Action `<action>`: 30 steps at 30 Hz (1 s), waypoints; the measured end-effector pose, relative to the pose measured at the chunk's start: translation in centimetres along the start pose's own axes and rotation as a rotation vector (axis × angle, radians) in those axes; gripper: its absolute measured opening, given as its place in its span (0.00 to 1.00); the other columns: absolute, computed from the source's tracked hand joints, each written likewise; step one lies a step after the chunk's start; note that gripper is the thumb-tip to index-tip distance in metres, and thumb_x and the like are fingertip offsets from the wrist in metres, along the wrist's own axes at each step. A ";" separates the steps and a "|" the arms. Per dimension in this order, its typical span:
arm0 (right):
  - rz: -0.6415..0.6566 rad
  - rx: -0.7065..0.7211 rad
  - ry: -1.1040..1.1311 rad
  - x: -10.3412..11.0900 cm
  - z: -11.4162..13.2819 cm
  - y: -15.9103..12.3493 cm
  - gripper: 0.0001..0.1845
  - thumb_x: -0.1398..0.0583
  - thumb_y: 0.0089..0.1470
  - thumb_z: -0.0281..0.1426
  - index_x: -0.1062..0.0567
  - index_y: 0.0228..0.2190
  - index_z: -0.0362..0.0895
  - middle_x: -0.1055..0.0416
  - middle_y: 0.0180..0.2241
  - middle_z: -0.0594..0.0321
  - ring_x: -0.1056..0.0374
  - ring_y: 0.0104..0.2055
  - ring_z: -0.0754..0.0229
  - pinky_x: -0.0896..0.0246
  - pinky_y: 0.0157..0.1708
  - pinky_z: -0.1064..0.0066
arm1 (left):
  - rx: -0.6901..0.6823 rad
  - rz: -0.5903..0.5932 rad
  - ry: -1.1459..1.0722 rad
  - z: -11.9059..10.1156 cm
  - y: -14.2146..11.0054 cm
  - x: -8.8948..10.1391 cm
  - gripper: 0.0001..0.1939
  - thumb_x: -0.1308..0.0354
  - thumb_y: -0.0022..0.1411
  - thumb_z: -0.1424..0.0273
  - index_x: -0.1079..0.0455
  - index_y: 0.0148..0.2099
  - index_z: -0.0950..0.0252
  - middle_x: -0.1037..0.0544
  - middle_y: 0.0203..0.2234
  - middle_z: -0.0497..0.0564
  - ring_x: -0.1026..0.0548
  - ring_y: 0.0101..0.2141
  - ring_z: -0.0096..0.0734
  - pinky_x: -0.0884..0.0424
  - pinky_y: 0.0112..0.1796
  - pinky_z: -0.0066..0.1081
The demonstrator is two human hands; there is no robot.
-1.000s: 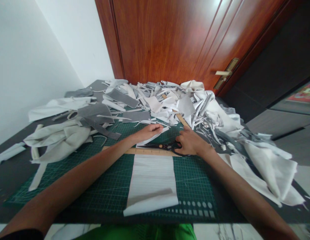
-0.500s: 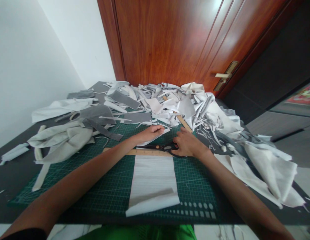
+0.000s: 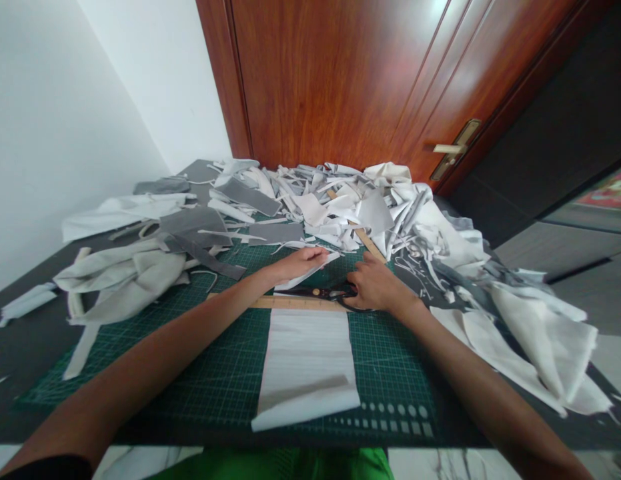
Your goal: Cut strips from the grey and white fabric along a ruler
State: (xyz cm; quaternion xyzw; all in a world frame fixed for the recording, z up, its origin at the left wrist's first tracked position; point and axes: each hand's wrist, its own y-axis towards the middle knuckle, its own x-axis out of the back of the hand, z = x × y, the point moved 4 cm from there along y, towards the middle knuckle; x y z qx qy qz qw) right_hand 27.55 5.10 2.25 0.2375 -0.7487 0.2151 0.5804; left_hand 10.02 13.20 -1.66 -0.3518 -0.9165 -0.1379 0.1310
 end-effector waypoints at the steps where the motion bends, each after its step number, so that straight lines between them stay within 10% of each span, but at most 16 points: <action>1: -0.006 0.000 -0.006 0.1 0.0 0.0 0.26 0.39 0.61 0.49 0.14 0.32 0.39 0.19 0.28 0.50 0.28 0.34 0.49 0.47 0.50 0.55 | 0.006 -0.001 -0.013 0.0 0.0 0.0 0.21 0.44 0.71 0.49 0.33 0.37 0.63 0.31 0.31 0.46 0.32 0.35 0.33 0.35 0.44 0.32; 30: -0.070 0.016 -0.073 0.3 -0.3 0.1 0.22 0.37 0.62 0.45 0.13 0.30 0.42 0.21 0.25 0.54 0.31 0.29 0.53 0.48 0.47 0.56 | 0.135 -0.169 -0.611 3.1 0.9 1.5 0.22 0.28 0.64 0.56 0.33 0.33 0.65 0.29 0.29 0.46 0.28 0.33 0.27 0.31 0.40 0.29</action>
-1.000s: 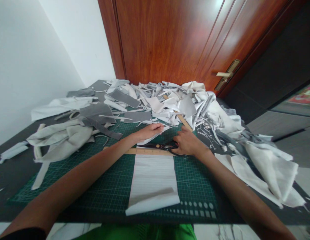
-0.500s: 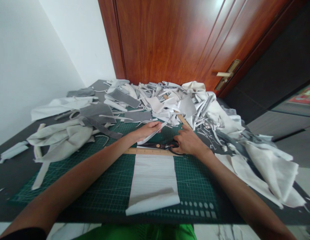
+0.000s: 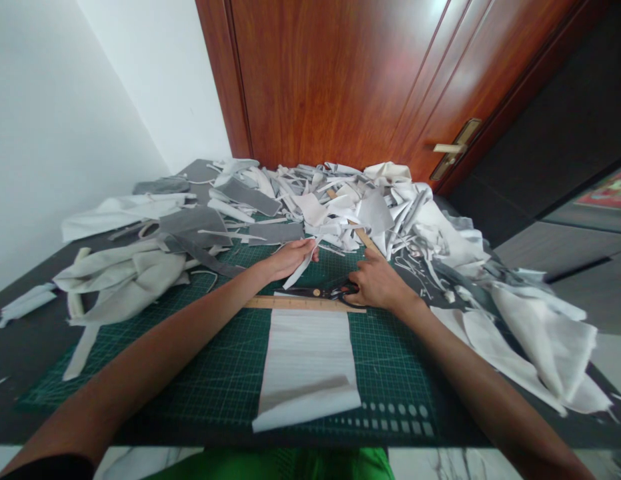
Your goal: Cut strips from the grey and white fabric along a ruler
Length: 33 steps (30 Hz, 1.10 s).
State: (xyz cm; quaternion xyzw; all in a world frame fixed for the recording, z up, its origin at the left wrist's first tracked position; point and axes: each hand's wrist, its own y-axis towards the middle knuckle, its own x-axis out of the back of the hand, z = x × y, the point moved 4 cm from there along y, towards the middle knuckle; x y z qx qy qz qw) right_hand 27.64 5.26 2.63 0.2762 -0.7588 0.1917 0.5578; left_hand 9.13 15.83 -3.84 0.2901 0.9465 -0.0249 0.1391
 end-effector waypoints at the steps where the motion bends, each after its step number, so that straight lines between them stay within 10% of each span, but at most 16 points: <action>1: -0.014 0.002 0.005 -0.1 -0.1 0.0 0.21 0.36 0.62 0.46 0.13 0.29 0.42 0.22 0.25 0.55 0.32 0.29 0.54 0.48 0.47 0.56 | 0.004 -0.003 -0.011 0.0 0.0 0.0 0.21 0.28 0.64 0.57 0.33 0.33 0.65 0.29 0.29 0.46 0.28 0.32 0.27 0.30 0.40 0.28; 8: -0.073 0.006 0.103 -0.8 -2.1 -2.0 0.18 0.33 0.56 0.45 0.17 0.25 0.45 0.27 0.25 0.59 0.35 0.32 0.54 0.47 0.47 0.58 | -0.033 -0.031 -0.003 -1.1 -0.5 -0.1 0.25 0.32 0.67 0.51 0.40 0.34 0.62 0.39 0.26 0.42 0.33 0.27 0.25 0.26 0.33 0.28; 13: -0.151 -0.199 0.073 -2.1 -5.3 -5.5 0.15 0.35 0.56 0.43 0.18 0.27 0.45 0.25 0.27 0.57 0.33 0.34 0.53 0.48 0.48 0.58 | -0.062 -0.022 0.205 -2.3 -0.9 0.1 0.26 0.40 0.70 0.44 0.43 0.36 0.59 0.44 0.24 0.40 0.44 0.21 0.24 0.47 0.19 0.20; 22: -0.097 -0.446 0.008 -4.7 -8.5 -7.7 0.18 0.37 0.58 0.45 0.19 0.26 0.44 0.22 0.28 0.55 0.29 0.34 0.52 0.46 0.49 0.58 | -0.176 0.100 0.962 -6.7 -1.1 1.8 0.06 0.37 0.67 0.64 0.27 0.40 0.61 0.24 0.30 0.48 0.28 0.32 0.35 0.36 0.35 0.30; 33: -0.113 -0.433 0.149 -5.4 -7.0 -6.6 0.14 0.37 0.59 0.41 0.19 0.28 0.44 0.20 0.30 0.55 0.26 0.36 0.52 0.45 0.50 0.61 | -0.347 0.075 1.439 -2.0 -2.0 0.3 0.08 0.50 0.71 0.69 0.30 0.41 0.61 0.22 0.34 0.55 0.24 0.37 0.46 0.32 0.42 0.39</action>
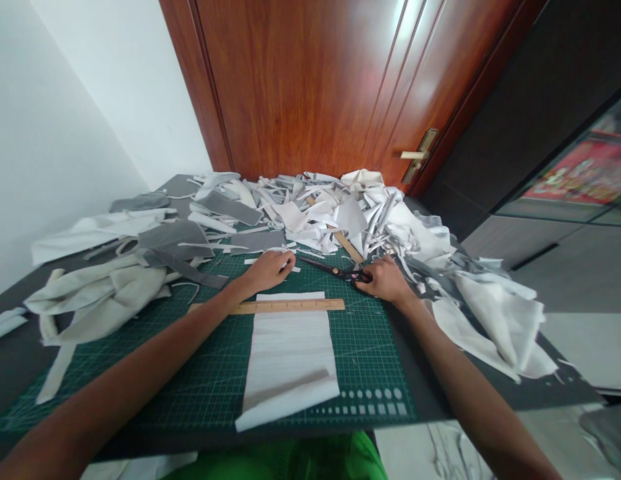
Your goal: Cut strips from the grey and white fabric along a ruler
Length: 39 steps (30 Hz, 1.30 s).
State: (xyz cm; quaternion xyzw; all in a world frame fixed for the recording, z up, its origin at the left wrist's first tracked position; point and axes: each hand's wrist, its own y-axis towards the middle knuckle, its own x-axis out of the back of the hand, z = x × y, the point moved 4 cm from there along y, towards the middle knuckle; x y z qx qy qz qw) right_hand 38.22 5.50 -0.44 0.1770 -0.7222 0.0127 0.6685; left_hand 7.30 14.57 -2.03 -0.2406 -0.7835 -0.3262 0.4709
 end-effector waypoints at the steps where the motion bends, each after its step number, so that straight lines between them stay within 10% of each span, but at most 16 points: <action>1: -0.001 0.000 0.003 -0.1 0.1 0.1 0.14 0.37 0.59 0.41 0.19 0.28 0.45 0.20 0.30 0.55 0.26 0.36 0.52 0.45 0.49 0.61 | -0.008 -0.007 0.018 0.0 0.0 -0.1 0.08 0.50 0.72 0.69 0.30 0.41 0.61 0.22 0.34 0.56 0.24 0.37 0.46 0.32 0.42 0.39; 30: 0.009 -0.042 0.074 0.0 0.1 0.2 0.17 0.38 0.61 0.42 0.23 0.24 0.46 0.20 0.26 0.59 0.25 0.32 0.55 0.42 0.48 0.63 | -0.085 -0.072 0.019 0.4 0.0 -0.2 0.06 0.49 0.71 0.71 0.31 0.40 0.61 0.21 0.34 0.53 0.24 0.37 0.41 0.31 0.42 0.37; 39: 0.011 -0.061 0.090 0.2 0.2 0.0 0.20 0.38 0.61 0.44 0.25 0.22 0.47 0.21 0.24 0.60 0.28 0.29 0.56 0.41 0.47 0.62 | -0.048 -0.208 0.058 -0.1 -0.4 0.6 0.12 0.51 0.75 0.68 0.29 0.53 0.64 0.23 0.48 0.60 0.29 0.52 0.51 0.35 0.54 0.49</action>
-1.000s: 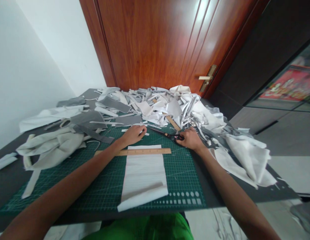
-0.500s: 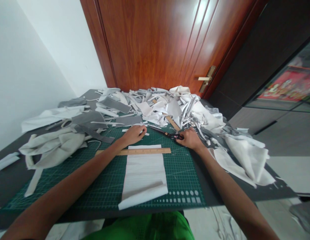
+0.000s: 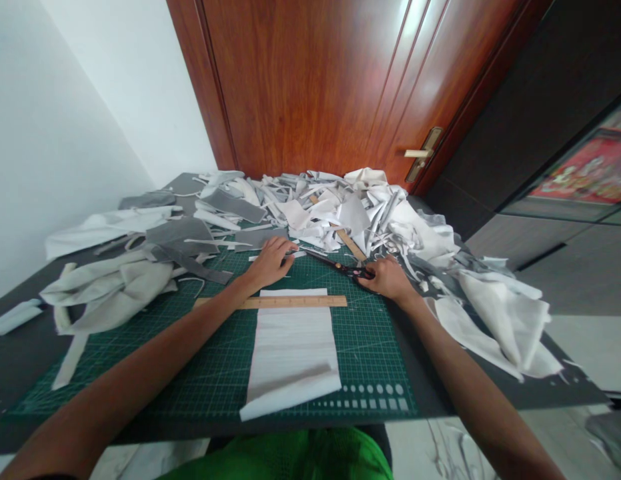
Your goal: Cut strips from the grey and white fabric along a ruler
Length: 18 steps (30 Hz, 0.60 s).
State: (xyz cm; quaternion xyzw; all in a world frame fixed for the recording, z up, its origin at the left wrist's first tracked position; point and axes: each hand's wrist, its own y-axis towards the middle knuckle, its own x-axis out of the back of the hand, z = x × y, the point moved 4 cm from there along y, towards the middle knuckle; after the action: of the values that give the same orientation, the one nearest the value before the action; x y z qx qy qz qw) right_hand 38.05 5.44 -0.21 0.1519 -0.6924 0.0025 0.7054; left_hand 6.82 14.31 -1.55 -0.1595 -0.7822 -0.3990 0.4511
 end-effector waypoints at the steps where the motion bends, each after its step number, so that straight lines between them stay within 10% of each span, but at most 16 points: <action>1: -0.001 -0.005 0.000 0.0 0.0 0.0 0.20 0.38 0.62 0.43 0.25 0.22 0.47 0.22 0.24 0.60 0.28 0.29 0.56 0.41 0.48 0.62 | 0.007 -0.016 0.004 0.0 0.0 0.1 0.13 0.51 0.75 0.68 0.29 0.54 0.64 0.23 0.50 0.61 0.30 0.53 0.52 0.36 0.55 0.50; 18: 0.006 0.006 -0.037 -0.3 -0.1 -0.4 0.17 0.38 0.62 0.42 0.23 0.25 0.47 0.22 0.27 0.58 0.29 0.31 0.54 0.41 0.46 0.62 | -0.116 0.138 -0.066 -1.0 0.5 -0.5 0.11 0.49 0.68 0.76 0.27 0.47 0.62 0.24 0.42 0.57 0.28 0.46 0.46 0.31 0.50 0.44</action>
State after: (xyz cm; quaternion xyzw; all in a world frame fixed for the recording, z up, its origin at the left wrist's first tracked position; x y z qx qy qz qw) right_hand 38.24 5.16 -0.60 0.1518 -0.7059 0.0040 0.6919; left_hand 7.98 13.91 -1.40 -0.2518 -0.7594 -0.4063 0.4415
